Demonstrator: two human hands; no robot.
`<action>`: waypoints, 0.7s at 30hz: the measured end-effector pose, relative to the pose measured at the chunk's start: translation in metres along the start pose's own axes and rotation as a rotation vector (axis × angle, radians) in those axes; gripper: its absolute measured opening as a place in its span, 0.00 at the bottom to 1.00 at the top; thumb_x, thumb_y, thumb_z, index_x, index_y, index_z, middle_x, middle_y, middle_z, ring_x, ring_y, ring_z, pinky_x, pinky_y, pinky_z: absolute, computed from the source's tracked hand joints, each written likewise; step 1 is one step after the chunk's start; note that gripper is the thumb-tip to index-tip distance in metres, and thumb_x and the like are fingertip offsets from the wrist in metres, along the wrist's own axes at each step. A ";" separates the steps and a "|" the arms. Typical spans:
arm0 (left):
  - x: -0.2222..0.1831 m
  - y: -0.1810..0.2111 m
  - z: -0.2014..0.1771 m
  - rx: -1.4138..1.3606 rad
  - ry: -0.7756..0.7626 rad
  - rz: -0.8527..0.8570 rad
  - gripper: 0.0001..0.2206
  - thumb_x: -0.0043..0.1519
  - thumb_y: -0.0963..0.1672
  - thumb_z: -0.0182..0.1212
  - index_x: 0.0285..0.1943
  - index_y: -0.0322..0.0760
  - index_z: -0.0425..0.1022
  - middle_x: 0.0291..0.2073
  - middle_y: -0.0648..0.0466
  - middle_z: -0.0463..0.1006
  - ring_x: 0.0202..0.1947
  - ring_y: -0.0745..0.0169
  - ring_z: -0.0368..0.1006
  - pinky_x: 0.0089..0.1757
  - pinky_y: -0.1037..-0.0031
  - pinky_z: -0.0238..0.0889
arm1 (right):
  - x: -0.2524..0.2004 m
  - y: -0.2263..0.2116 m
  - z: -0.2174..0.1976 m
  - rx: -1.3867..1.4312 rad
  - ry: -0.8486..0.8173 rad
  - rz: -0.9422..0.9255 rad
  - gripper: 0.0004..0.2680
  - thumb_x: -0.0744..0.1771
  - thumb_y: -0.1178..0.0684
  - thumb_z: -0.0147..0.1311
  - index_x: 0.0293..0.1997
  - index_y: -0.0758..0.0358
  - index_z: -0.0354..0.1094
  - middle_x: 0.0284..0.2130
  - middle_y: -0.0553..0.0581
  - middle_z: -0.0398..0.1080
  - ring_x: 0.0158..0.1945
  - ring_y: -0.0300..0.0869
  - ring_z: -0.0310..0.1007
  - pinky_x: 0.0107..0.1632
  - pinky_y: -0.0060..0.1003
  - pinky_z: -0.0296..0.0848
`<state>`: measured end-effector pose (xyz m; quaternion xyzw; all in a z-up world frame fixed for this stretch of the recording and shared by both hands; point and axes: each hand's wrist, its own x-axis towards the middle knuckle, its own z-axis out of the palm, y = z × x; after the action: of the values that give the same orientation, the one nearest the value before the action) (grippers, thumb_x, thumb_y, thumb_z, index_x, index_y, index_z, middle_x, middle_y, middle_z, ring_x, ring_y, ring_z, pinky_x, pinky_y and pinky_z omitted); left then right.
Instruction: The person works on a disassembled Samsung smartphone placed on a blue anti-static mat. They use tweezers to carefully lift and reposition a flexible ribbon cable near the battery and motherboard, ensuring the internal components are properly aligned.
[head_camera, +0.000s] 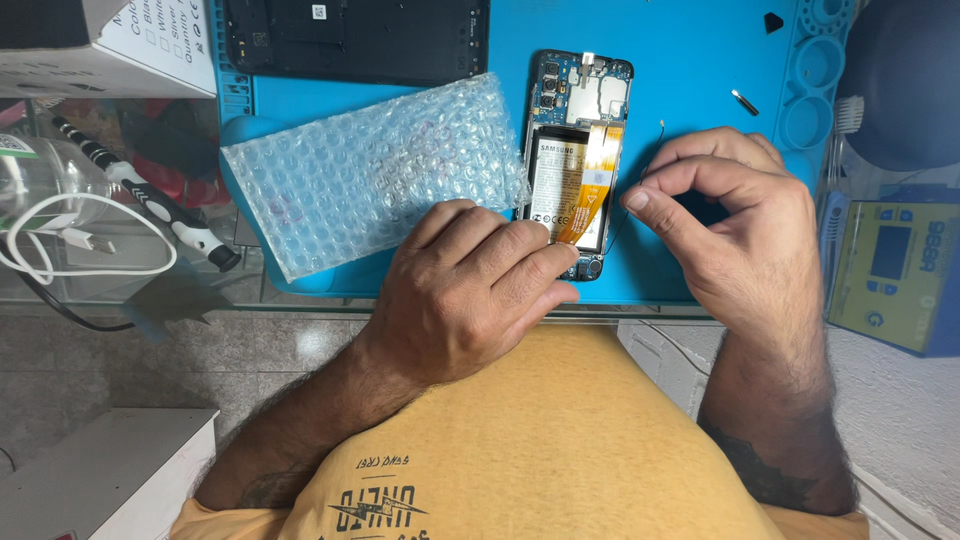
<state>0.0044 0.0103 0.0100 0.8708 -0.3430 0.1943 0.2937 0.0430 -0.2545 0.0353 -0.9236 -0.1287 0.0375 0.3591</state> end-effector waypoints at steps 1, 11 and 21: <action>0.000 0.000 0.000 -0.001 -0.001 0.000 0.16 0.69 0.50 0.86 0.54 0.41 0.84 0.47 0.56 0.80 0.40 0.53 0.72 0.46 0.60 0.66 | 0.000 0.000 0.000 0.000 -0.001 0.001 0.05 0.73 0.55 0.71 0.44 0.62 0.81 0.47 0.56 0.79 0.55 0.44 0.77 0.69 0.46 0.66; 0.001 0.001 0.001 0.012 -0.012 0.013 0.12 0.73 0.47 0.80 0.55 0.39 0.84 0.46 0.55 0.81 0.39 0.53 0.71 0.48 0.61 0.69 | -0.001 0.000 0.003 -0.042 0.012 -0.021 0.04 0.73 0.56 0.71 0.44 0.62 0.81 0.48 0.56 0.79 0.56 0.44 0.76 0.69 0.46 0.62; 0.001 0.001 0.002 0.023 -0.022 0.010 0.13 0.72 0.48 0.82 0.57 0.39 0.84 0.44 0.55 0.78 0.37 0.52 0.68 0.45 0.61 0.66 | -0.001 0.000 0.004 -0.075 0.011 -0.058 0.04 0.74 0.56 0.71 0.45 0.63 0.81 0.49 0.58 0.80 0.56 0.47 0.76 0.67 0.47 0.62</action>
<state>0.0044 0.0077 0.0098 0.8743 -0.3485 0.1902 0.2791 0.0412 -0.2522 0.0318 -0.9326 -0.1546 0.0171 0.3257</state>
